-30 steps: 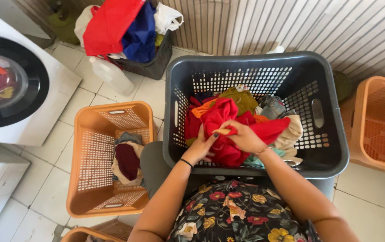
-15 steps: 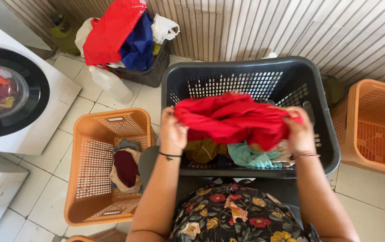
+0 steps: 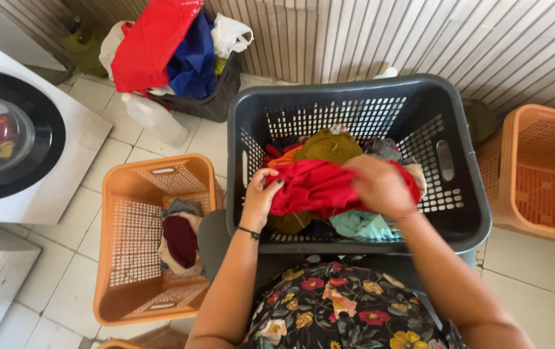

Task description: The person sorts laundry by picking up individual garments from a dark grey basket, unfolding them, and placing them into an orange basket. The person handles multiple items including a maroon cloth, a red hoodie, a yellow shirt, and an orange shirt.

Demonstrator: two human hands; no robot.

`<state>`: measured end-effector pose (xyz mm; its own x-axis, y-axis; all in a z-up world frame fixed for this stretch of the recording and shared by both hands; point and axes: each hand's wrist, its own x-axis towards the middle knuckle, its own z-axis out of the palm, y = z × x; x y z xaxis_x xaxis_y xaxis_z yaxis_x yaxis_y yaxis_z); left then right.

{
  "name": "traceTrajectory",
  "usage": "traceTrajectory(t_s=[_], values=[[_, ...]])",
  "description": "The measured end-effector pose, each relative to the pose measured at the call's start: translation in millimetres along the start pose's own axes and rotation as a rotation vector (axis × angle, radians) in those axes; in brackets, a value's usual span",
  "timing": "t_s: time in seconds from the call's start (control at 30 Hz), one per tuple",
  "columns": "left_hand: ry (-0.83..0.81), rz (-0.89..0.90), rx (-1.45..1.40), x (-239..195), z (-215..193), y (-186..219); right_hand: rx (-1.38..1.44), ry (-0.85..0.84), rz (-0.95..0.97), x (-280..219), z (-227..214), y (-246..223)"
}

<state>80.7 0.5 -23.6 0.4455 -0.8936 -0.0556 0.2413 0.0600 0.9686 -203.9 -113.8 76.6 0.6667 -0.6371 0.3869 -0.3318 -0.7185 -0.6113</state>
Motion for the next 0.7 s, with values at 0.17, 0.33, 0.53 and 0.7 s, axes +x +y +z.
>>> traceTrajectory(t_s=[0.17, 0.33, 0.53, 0.7], values=[[-0.033, -0.054, -0.080, -16.2, 4.0, 17.8, -0.314, -0.149, -0.129, 29.0, 84.3, -15.6], [-0.027, 0.156, -0.081, -29.5, -14.6, 62.6, -0.417, -0.442, 0.284, 33.6, 113.9, 24.9], [-0.067, 0.313, -0.386, -40.8, -48.4, 135.1, 1.327, 0.053, 0.485, 41.2, 21.5, 53.9], [0.399, 0.869, 1.040, -38.6, 8.9, 167.4, 1.331, 0.162, 0.479, 36.3, -1.4, 22.7]])
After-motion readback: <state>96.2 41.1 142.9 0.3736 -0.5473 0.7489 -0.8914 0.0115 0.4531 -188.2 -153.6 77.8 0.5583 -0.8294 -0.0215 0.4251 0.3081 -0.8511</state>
